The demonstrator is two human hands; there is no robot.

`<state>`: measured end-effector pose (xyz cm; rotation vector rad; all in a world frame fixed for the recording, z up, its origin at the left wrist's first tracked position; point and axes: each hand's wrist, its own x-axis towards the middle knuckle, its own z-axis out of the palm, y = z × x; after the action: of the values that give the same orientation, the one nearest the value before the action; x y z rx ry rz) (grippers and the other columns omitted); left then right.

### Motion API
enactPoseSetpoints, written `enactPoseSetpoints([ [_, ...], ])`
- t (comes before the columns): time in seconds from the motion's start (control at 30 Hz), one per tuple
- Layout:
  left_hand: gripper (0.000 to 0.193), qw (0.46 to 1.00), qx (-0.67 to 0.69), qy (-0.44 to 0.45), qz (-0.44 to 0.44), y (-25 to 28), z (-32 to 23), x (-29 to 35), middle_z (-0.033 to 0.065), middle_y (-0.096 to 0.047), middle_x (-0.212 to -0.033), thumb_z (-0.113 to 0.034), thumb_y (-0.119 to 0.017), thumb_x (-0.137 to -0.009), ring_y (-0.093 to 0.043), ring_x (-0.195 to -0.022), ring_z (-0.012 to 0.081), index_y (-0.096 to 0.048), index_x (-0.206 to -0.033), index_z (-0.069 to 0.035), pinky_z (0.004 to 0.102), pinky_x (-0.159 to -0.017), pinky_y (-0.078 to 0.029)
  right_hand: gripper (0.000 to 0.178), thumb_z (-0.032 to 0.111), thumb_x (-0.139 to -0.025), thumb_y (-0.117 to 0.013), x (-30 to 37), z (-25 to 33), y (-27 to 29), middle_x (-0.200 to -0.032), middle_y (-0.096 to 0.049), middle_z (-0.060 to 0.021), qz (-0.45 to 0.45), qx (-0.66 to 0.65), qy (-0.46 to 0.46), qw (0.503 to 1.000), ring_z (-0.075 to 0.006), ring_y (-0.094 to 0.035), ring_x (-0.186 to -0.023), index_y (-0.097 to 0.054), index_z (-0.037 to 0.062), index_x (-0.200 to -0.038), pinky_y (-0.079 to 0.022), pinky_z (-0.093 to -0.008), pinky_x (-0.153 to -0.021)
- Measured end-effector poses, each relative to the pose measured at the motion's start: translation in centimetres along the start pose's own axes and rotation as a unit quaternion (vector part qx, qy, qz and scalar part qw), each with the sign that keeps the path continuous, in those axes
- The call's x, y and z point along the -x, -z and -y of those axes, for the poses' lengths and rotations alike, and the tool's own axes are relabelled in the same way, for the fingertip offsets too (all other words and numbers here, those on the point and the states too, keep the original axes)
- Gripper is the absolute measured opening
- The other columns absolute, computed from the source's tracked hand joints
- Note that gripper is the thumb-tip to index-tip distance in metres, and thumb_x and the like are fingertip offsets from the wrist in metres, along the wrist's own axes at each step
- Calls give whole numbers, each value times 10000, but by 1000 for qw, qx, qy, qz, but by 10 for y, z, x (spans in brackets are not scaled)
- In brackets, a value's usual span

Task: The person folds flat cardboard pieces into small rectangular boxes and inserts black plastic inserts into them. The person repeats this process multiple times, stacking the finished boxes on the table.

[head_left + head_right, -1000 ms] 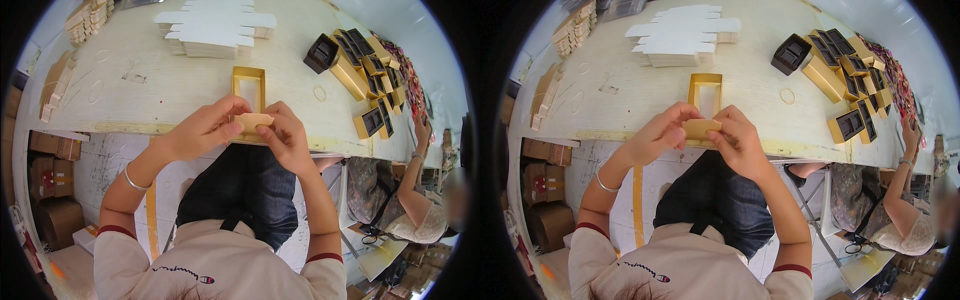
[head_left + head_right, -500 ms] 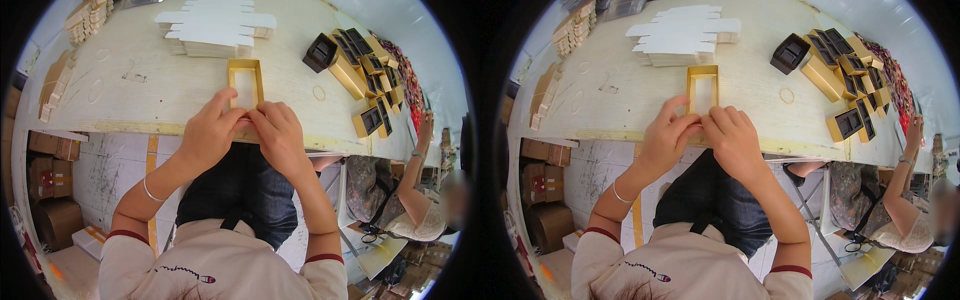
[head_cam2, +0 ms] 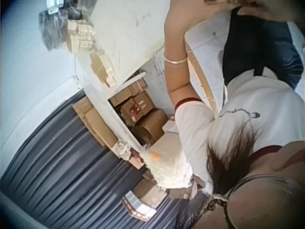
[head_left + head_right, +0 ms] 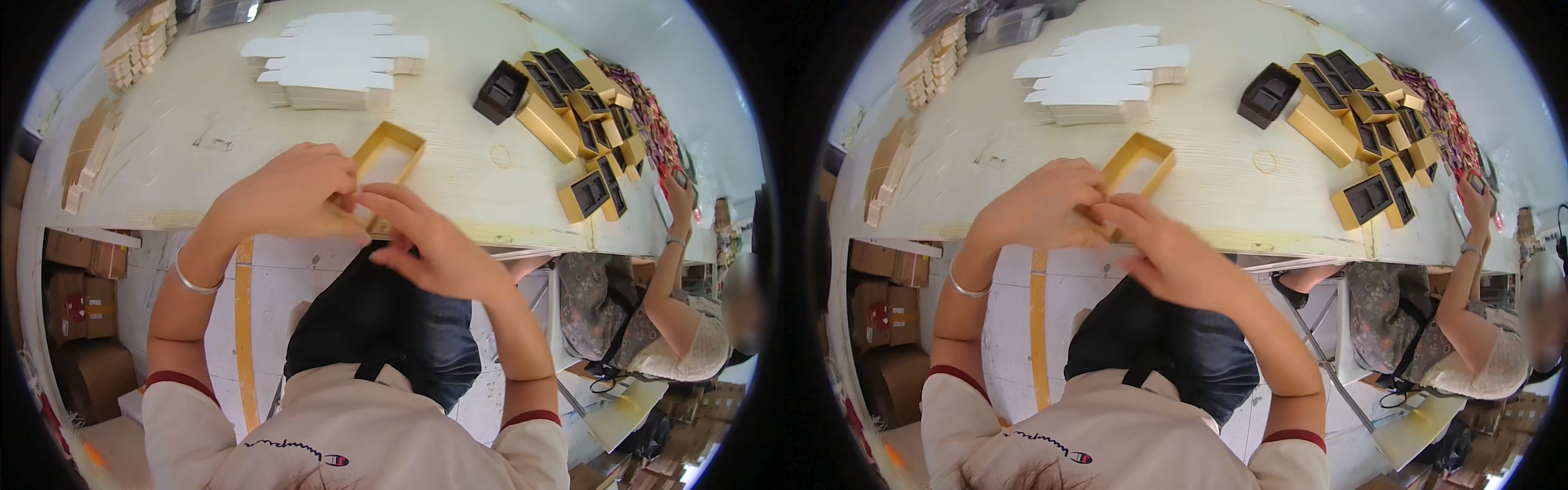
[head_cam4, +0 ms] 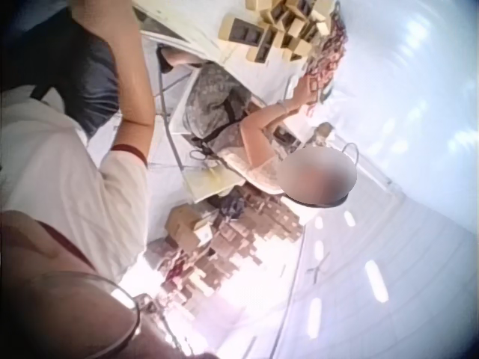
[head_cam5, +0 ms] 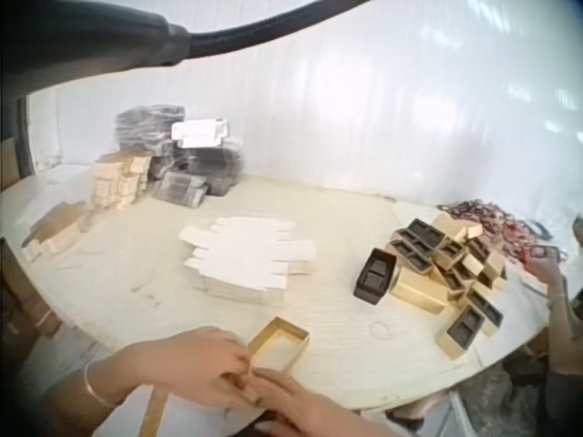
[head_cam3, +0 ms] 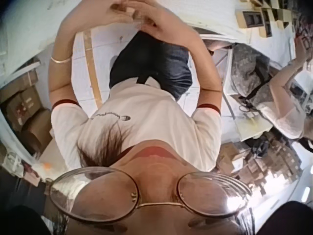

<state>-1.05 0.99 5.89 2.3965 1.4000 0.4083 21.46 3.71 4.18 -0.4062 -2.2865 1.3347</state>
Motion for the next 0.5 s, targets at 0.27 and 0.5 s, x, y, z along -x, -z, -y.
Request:
enactPoseSetpoints([
  [0.27, 241, 997, -52, -31, -57, -11, -7, 7, 82, -580, -1107, -178, -739, -739, -486, -1197, 295, -623, -932, -91, 499, -1123, -266, 234, 90, -815, -677, -17, -69, 127, -1116, -609, -146, -349, 490, 47, 798, -333, -566, -1026, -636, 8, -1031, -445, -431, -905],
  [0.5, 594, 985, 34, 24, -166, -29, 9, 14, 130, -422, -1376, -163, -771, -727, -436, -1247, 332, -493, -1250, -116, 481, -1094, -311, 70, 105, -761, -700, -40, -94, 163, -856, -632, -79, -211, 548, -82, 805, -271, -585, -924, -662, 51, -784, -423, -447, -827],
])
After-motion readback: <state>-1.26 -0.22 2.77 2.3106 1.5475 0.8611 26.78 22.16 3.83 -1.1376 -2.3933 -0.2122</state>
